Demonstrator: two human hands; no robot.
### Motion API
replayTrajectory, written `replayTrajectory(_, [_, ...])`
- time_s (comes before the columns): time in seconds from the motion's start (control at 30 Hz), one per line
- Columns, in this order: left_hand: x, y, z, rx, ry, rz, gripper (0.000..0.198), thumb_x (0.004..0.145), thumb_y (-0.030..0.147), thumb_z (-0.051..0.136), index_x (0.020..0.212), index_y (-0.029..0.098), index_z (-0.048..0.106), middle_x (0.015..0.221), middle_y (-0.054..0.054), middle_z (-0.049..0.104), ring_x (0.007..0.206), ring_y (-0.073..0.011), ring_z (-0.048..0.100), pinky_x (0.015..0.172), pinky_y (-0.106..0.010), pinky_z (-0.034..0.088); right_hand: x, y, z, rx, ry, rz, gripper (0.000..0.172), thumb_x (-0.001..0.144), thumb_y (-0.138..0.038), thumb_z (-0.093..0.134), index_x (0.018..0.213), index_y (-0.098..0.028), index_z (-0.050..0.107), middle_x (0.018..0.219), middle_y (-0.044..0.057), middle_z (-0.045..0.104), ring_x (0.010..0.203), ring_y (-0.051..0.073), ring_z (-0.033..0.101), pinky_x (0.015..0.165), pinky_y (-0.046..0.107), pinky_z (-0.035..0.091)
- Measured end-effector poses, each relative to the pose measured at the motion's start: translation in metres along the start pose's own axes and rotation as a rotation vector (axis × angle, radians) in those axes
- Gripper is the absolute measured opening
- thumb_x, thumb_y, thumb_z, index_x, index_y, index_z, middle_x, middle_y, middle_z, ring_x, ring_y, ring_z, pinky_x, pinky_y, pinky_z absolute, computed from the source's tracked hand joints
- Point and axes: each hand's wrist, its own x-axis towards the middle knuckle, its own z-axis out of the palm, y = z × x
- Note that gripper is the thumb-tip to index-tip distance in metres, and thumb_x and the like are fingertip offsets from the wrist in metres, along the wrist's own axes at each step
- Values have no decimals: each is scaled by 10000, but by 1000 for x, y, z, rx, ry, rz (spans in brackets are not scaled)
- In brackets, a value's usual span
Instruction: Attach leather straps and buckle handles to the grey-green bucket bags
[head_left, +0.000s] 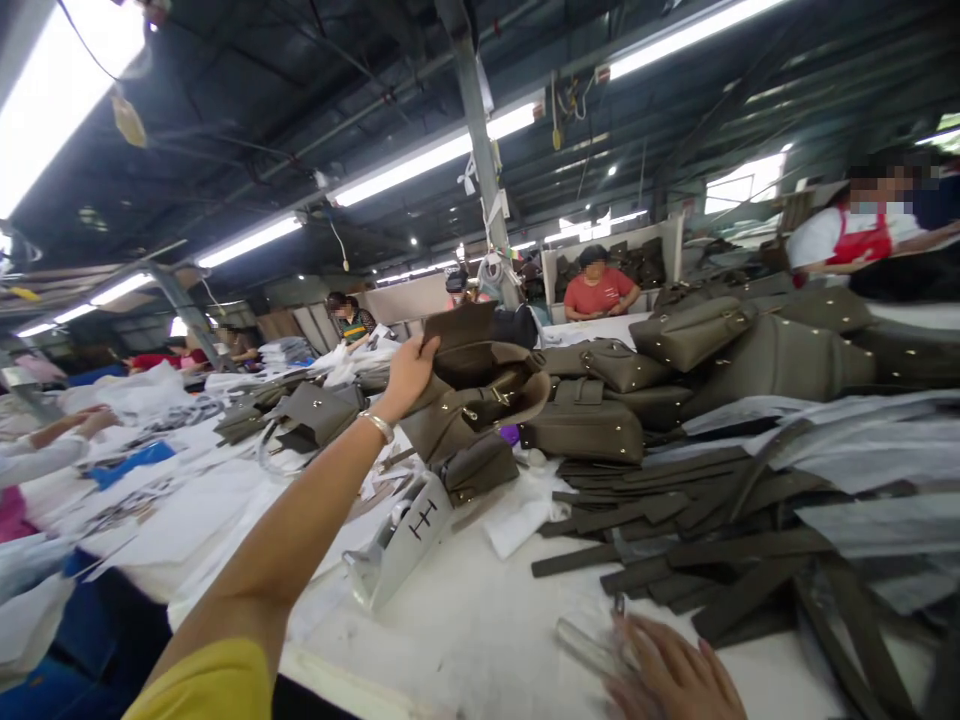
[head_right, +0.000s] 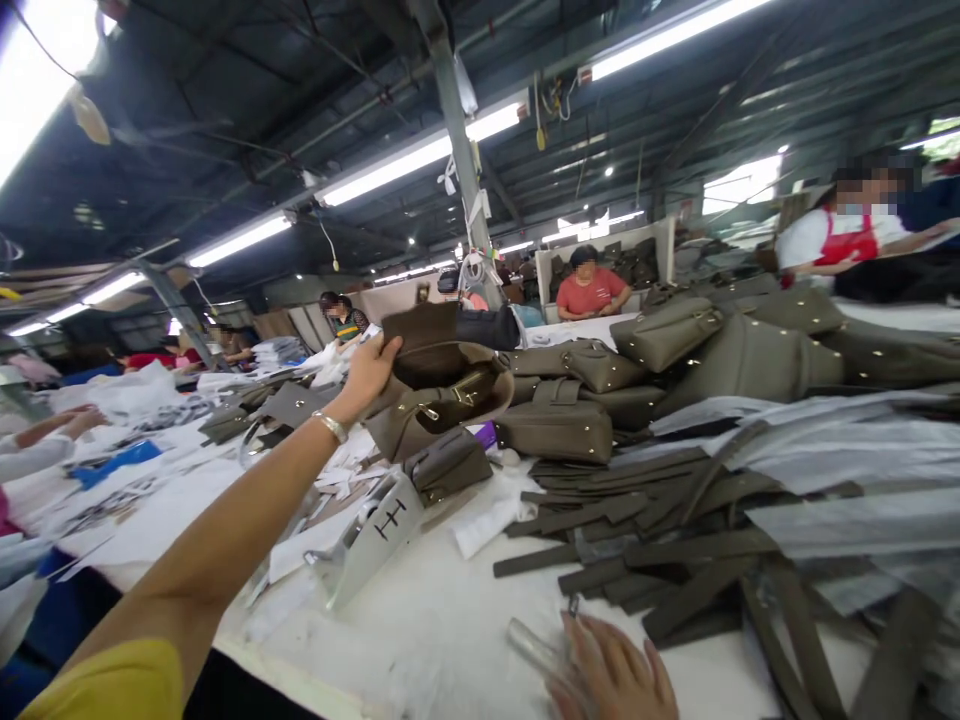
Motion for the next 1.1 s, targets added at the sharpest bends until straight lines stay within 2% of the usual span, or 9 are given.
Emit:
replayTrajectory(0.2, [-90,26,-16,-498,-217,-107,514,928,557,467,1101,124,682,918,-86,758,862,-245,697,808,-369,539,73,-40,-83,348,94,441,615,947,-426,506,1504,-252,313,1488,114,451,1326,307,487,1065,480,450])
replayTrajectory(0.33, [-163,32,4,-873,-529,-339,558,816,607,622,1113,140,683,941,-97,764,796,-241,711,774,-384,561,94,-57,-117,462,98,390,674,915,-412,572,1511,-259,296,1546,110,362,1381,313,413,1107,502,413])
replayTrajectory(0.47, [-213,19,27,-778,-620,-429,566,814,650,576,1015,135,698,861,-95,759,774,-239,706,737,-382,566,96,-70,-115,380,-115,286,633,912,-325,564,1495,-247,332,1498,104,437,1382,266,417,1138,462,388])
replayTrajectory(0.57, [-223,6,25,-653,-579,-437,511,832,607,564,958,131,698,865,-95,748,846,-259,693,778,-395,555,103,-76,-106,355,-189,275,544,897,-261,524,1433,-218,438,1503,111,431,1359,259,449,1114,438,417])
replayTrajectory(0.73, [-217,12,-17,-407,-431,-240,420,867,430,593,1211,191,633,1297,-105,631,1211,-282,551,1056,-411,402,122,-70,-98,325,-158,222,298,842,-179,529,1114,-194,651,1448,118,485,1336,276,466,1115,447,395])
replayTrajectory(0.83, [-223,31,-37,-147,-723,239,360,876,402,594,1209,285,663,1292,-55,650,1206,-266,568,1069,-385,386,128,-68,-100,351,-160,214,244,805,-127,536,1000,-200,663,1431,110,498,1316,264,486,1092,421,418])
replayTrajectory(0.9, [-226,38,-41,-42,-931,427,368,830,415,643,1188,338,684,1197,-35,706,1124,-278,621,1011,-388,434,128,-71,-102,345,-155,246,252,782,-118,552,987,-207,668,1398,102,525,1293,251,505,1074,399,437])
replayTrajectory(1.0, [-223,32,-40,17,-913,331,370,786,497,633,1128,384,716,1135,-26,733,1015,-304,670,906,-401,505,131,-75,-103,298,-121,312,210,784,-148,573,941,-222,691,1319,80,569,1219,224,555,1025,348,476])
replayTrajectory(1.1, [-218,12,-38,-64,-664,36,388,723,682,564,997,452,713,1103,80,744,1115,-328,634,987,-464,485,137,-70,-100,243,-85,345,343,810,-171,570,1132,-233,670,1265,75,600,1165,213,573,1005,340,489])
